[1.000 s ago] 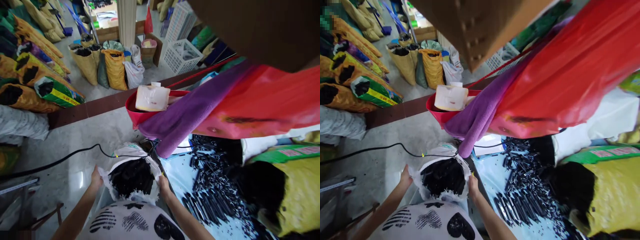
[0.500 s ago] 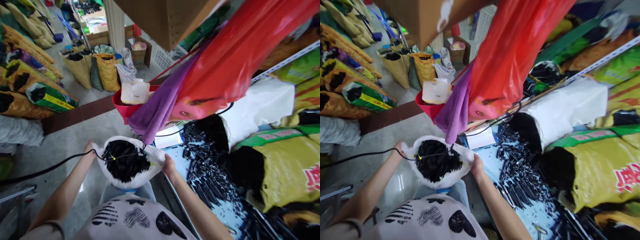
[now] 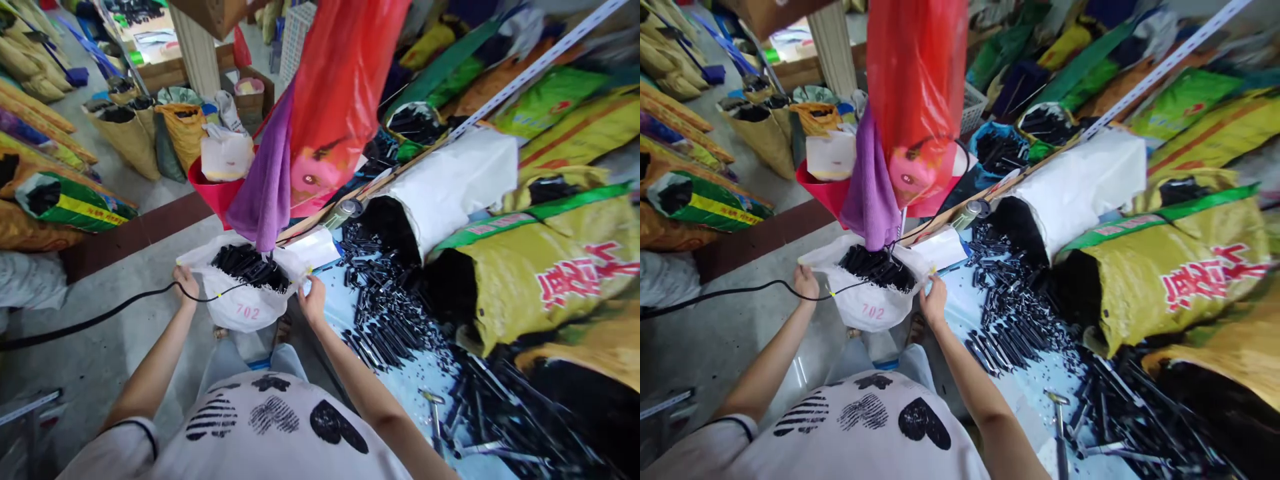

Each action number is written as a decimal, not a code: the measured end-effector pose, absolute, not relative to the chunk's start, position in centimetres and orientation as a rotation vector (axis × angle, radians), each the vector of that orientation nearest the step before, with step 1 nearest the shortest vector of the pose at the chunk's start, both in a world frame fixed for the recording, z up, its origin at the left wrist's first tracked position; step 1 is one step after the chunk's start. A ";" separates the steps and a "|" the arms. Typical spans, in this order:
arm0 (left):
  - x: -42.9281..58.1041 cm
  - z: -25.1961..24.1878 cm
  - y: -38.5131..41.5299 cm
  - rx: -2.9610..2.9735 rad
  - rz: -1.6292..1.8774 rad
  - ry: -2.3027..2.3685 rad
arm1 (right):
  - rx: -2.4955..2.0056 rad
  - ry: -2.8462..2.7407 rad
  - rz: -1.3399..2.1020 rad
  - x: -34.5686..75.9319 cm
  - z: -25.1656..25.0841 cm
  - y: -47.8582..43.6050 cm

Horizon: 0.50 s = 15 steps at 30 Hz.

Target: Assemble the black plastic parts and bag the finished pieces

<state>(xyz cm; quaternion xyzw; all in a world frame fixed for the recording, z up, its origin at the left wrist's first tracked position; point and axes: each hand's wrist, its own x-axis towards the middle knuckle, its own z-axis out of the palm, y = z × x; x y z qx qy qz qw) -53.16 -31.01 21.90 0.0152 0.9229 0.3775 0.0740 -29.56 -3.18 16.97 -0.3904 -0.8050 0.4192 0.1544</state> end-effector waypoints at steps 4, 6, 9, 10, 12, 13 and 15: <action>-50.0 21.0 -27.7 0.721 0.800 2.668 | -0.552 -2.847 0.790 -27.8 16.9 -8.5; -49.3 20.6 -25.4 1.184 0.301 2.388 | -0.527 -2.911 0.643 -28.7 16.4 -11.4; -48.6 20.7 -23.4 1.452 -0.202 2.031 | -0.694 -2.892 0.599 -29.8 15.7 -13.6; -48.2 21.1 -23.4 1.480 -0.249 1.959 | -0.763 -2.867 0.615 -29.5 15.7 -13.5; -47.1 22.2 -24.3 1.550 -0.306 1.829 | -0.921 -2.801 0.630 -27.2 15.7 -12.0; -46.2 22.8 -24.9 1.586 -0.330 1.769 | -1.016 -2.769 0.621 -25.3 15.7 -10.7; -43.7 23.8 -26.1 1.654 -0.347 1.714 | -1.248 -2.710 0.586 -20.2 15.6 -7.1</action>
